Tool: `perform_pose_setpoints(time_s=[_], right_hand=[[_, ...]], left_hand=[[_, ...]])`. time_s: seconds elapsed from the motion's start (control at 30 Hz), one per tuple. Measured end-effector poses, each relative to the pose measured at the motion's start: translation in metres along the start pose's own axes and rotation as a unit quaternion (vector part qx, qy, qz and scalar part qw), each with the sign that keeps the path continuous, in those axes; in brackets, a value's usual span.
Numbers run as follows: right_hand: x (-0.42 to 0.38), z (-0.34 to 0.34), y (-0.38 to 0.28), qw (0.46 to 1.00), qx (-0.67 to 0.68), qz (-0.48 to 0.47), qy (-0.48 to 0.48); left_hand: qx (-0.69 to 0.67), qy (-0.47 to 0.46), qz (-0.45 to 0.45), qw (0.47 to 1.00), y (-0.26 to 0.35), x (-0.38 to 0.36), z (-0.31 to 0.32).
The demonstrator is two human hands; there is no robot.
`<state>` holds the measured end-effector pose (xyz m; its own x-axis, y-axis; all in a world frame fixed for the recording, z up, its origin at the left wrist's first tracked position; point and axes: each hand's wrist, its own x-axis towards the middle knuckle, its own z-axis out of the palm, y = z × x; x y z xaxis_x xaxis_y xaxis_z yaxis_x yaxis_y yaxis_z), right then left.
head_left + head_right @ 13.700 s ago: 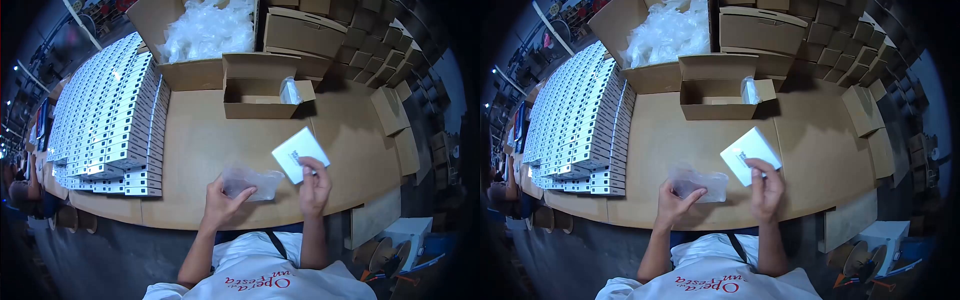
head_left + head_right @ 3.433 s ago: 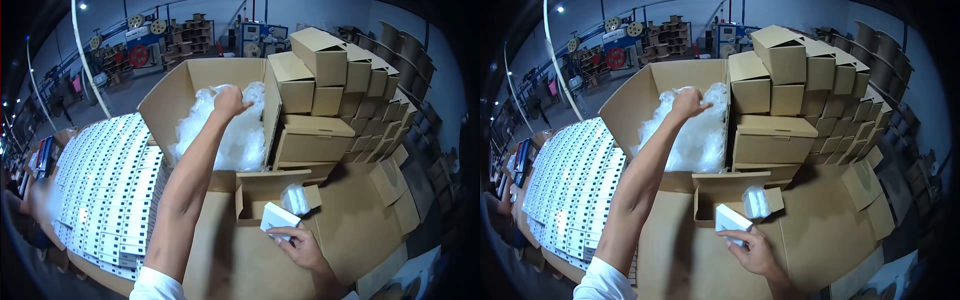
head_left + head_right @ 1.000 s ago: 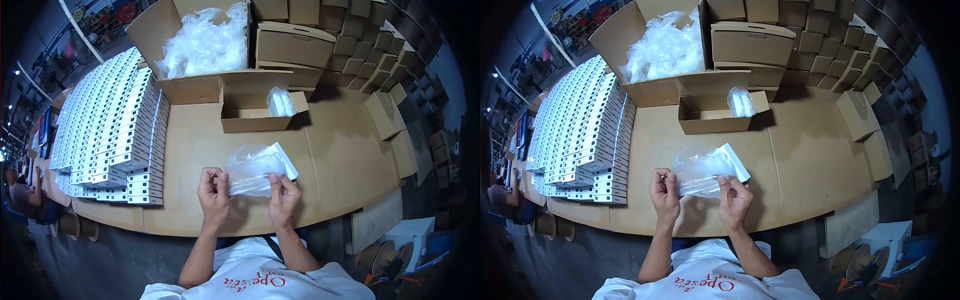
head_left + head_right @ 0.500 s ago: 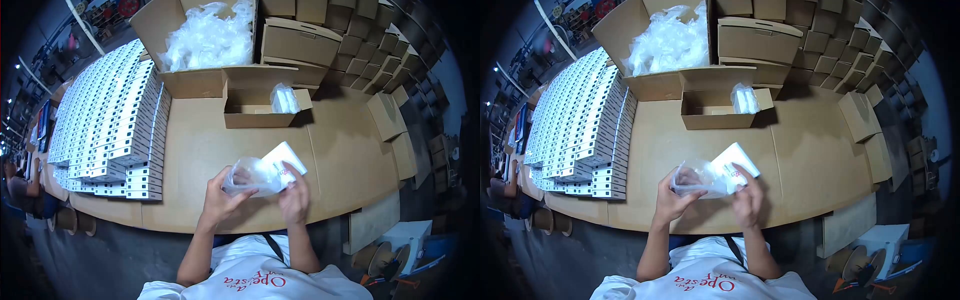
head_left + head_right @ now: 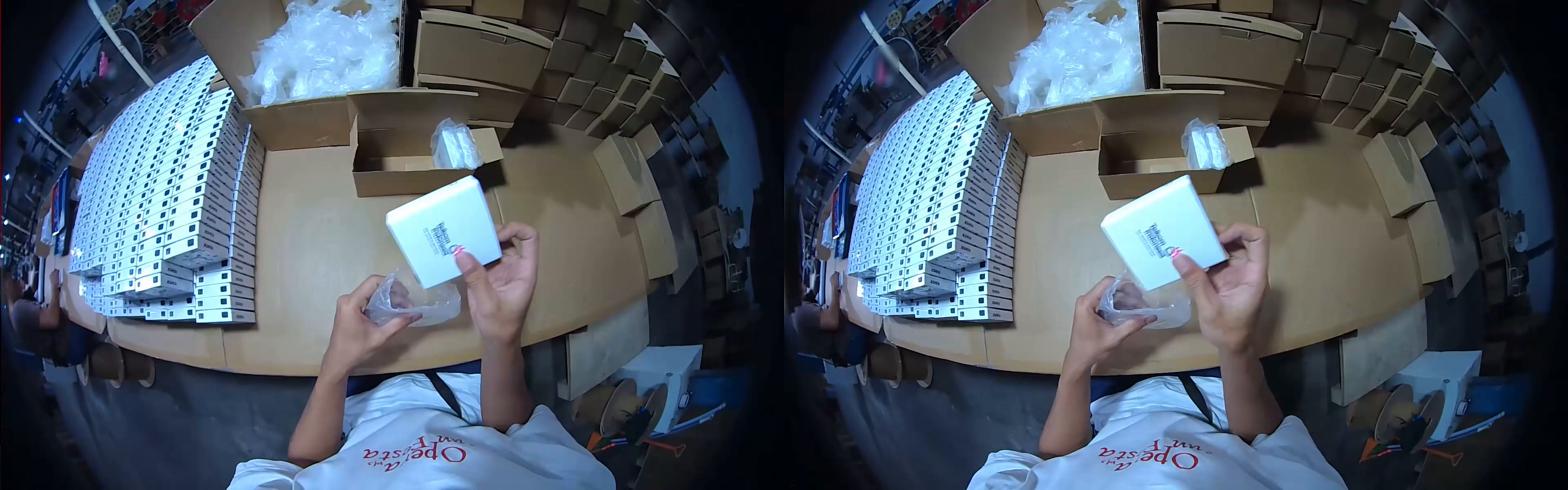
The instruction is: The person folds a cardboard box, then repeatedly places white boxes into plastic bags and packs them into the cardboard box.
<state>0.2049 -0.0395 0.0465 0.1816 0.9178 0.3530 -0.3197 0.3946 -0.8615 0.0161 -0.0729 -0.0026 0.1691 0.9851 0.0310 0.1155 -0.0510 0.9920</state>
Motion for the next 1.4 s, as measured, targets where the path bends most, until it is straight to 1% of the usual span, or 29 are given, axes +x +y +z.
perform_pose_setpoints(time_s=[0.1,0.2,0.33,0.5,0.63,0.77,0.8,0.83,1.0,1.07,1.1,1.13,1.23,1.27,1.37,1.4], right_hand=[[-0.001,-0.001,0.000,0.998,-0.020,0.015,-0.059],[0.002,-0.009,0.003,0.998,-0.014,0.002,-0.059],[0.007,-0.022,0.007,0.995,-0.005,0.009,-0.096],[0.008,-0.018,0.008,0.992,-0.008,0.016,-0.126],[0.009,-0.008,0.005,0.987,-0.069,0.013,-0.143],[0.017,0.007,-0.003,0.976,-0.145,0.006,-0.165],[0.019,0.007,-0.003,0.969,-0.175,0.021,-0.172],[0.018,0.012,0.000,0.977,-0.132,0.048,-0.159],[0.019,0.012,0.002,0.975,-0.119,0.125,-0.138],[0.021,0.010,0.002,0.968,-0.168,0.119,-0.142],[0.023,0.009,0.002,0.964,-0.193,0.115,-0.143],[0.023,0.010,0.004,0.965,-0.207,0.088,-0.135],[0.023,0.007,0.009,0.964,-0.214,0.104,-0.115],[0.023,0.006,0.012,0.965,-0.215,0.095,-0.116],[0.021,0.006,0.012,0.955,-0.242,0.108,-0.135],[0.020,0.005,0.012,0.966,-0.197,0.102,-0.135]], left_hand=[[-0.027,0.014,-0.016,0.999,0.000,0.000,-0.001],[-0.076,0.028,-0.014,0.997,-0.010,0.001,-0.004],[-0.056,0.005,-0.007,0.998,-0.010,0.000,-0.006],[-0.043,-0.002,-0.017,0.999,-0.007,-0.001,-0.003],[0.000,0.002,-0.015,1.000,-0.006,-0.002,-0.003],[0.012,0.035,-0.002,0.999,0.000,-0.001,0.000],[0.017,0.034,-0.002,0.999,0.002,-0.001,0.000],[0.021,0.034,-0.003,0.999,0.004,-0.001,0.000],[-0.033,0.022,-0.030,0.999,0.002,-0.002,-0.003],[-0.038,0.013,-0.028,0.999,0.000,-0.002,-0.005],[-0.063,0.013,-0.029,0.997,0.000,-0.003,-0.004],[-0.088,0.013,-0.030,0.996,-0.001,-0.004,-0.003],[-0.167,0.026,-0.033,0.985,-0.010,-0.007,-0.002],[-0.194,0.034,-0.035,0.980,-0.014,-0.007,-0.002],[-0.157,0.025,-0.033,0.987,-0.019,-0.007,-0.004],[-0.187,0.036,-0.038,0.981,-0.020,-0.008,-0.003]])
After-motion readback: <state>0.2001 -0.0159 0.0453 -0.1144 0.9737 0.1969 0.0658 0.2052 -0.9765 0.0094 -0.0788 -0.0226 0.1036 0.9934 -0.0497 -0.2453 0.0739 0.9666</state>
